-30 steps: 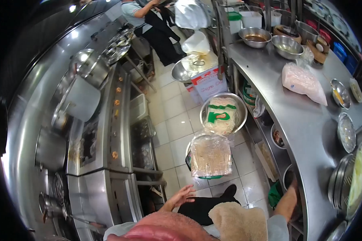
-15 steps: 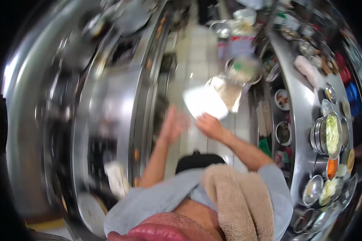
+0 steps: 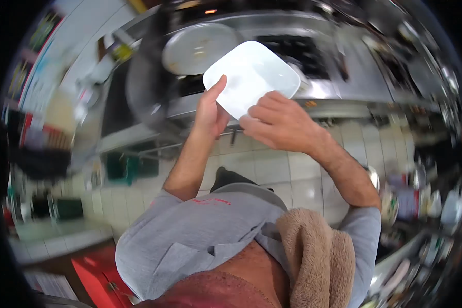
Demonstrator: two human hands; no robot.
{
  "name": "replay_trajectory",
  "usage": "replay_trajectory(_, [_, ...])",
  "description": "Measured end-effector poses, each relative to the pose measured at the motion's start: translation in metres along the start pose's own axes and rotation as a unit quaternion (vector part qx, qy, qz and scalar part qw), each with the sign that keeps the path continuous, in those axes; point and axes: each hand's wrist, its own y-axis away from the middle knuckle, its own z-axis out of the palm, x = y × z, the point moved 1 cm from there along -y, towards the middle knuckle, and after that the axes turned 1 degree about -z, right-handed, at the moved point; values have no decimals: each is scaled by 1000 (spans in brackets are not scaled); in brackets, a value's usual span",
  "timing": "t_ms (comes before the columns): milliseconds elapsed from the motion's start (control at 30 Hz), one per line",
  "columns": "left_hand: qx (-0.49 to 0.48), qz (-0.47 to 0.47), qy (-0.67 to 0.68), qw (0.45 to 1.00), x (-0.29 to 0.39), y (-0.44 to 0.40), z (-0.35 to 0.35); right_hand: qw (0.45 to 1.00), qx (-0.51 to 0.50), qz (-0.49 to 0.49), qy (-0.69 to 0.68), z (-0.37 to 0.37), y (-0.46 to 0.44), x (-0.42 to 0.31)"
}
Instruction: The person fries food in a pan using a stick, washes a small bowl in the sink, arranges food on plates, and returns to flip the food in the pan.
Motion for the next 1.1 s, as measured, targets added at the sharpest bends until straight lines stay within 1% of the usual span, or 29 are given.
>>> replay_trajectory(33, [20,33,13,999,28,7,-18,998,26,23,-48,5,-32,4])
replay_trajectory(67, [36,61,26,997,53,16,-38,998,28,-7,-61,11,-64,8])
replay_trajectory(133, [48,104,44,992,107,34,-91,993,106,10,-49,30,-131,18])
replay_trajectory(200, [90,155,32,983,162,54,-137,982,161,13,-102,64,-207,33])
replay_trajectory(233, [107,169,23,980,186,58,-168,980,158,24,-121,83,-246,42])
replay_trajectory(267, [109,178,15,978,210,61,-193,982,145,34,-119,104,-283,56])
replay_trajectory(333, [166,187,-2,968,253,67,-248,992,68,49,-98,150,-357,78])
replay_trajectory(400, [168,187,-7,968,289,62,-312,998,19,26,-63,222,-432,111])
replay_trajectory(467, [247,185,2,951,316,48,-372,984,-80,101,-122,296,-493,132])
replay_trajectory(533, [266,174,19,948,332,23,-422,968,-148,139,-148,370,-538,157])
replay_trajectory(600, [278,145,-11,949,349,-6,-468,969,-137,146,-145,433,-575,179])
replay_trajectory(633, [270,159,-15,949,357,-22,-480,969,-136,146,-144,456,-590,189])
replay_trajectory(667, [277,167,-8,946,366,-38,-490,963,-101,196,-154,476,-605,199])
replay_trajectory(700, [284,157,-36,945,377,-52,-501,954,-65,245,-163,494,-619,211])
replay_trajectory(733, [294,145,-64,943,387,-65,-511,954,-63,243,-165,511,-634,223])
replay_trajectory(767, [295,147,-68,942,397,-80,-520,932,-29,317,-174,527,-647,237])
replay_trajectory(800, [271,153,-26,950,404,-97,-528,903,3,389,-182,543,-658,254])
replay_trajectory(833, [247,159,17,956,410,-114,-535,892,34,408,-191,558,-668,269])
replay_trajectory(867, [250,163,13,954,416,-130,-544,892,36,405,-196,569,-679,281])
replay_trajectory(933, [208,183,24,961,432,-163,-561,852,120,481,-171,590,-702,307])
replay_trajectory(967, [200,187,29,961,439,-178,-566,837,108,512,-160,600,-712,321])
replay_trajectory(1000, [201,185,27,962,447,-193,-570,835,109,515,-162,610,-717,332])
replay_trajectory(1067, [200,199,46,958,460,-219,-573,796,119,570,-168,624,-725,351])
replay_trajectory(1100, [197,203,29,959,466,-229,-572,795,119,571,-166,629,-729,358])
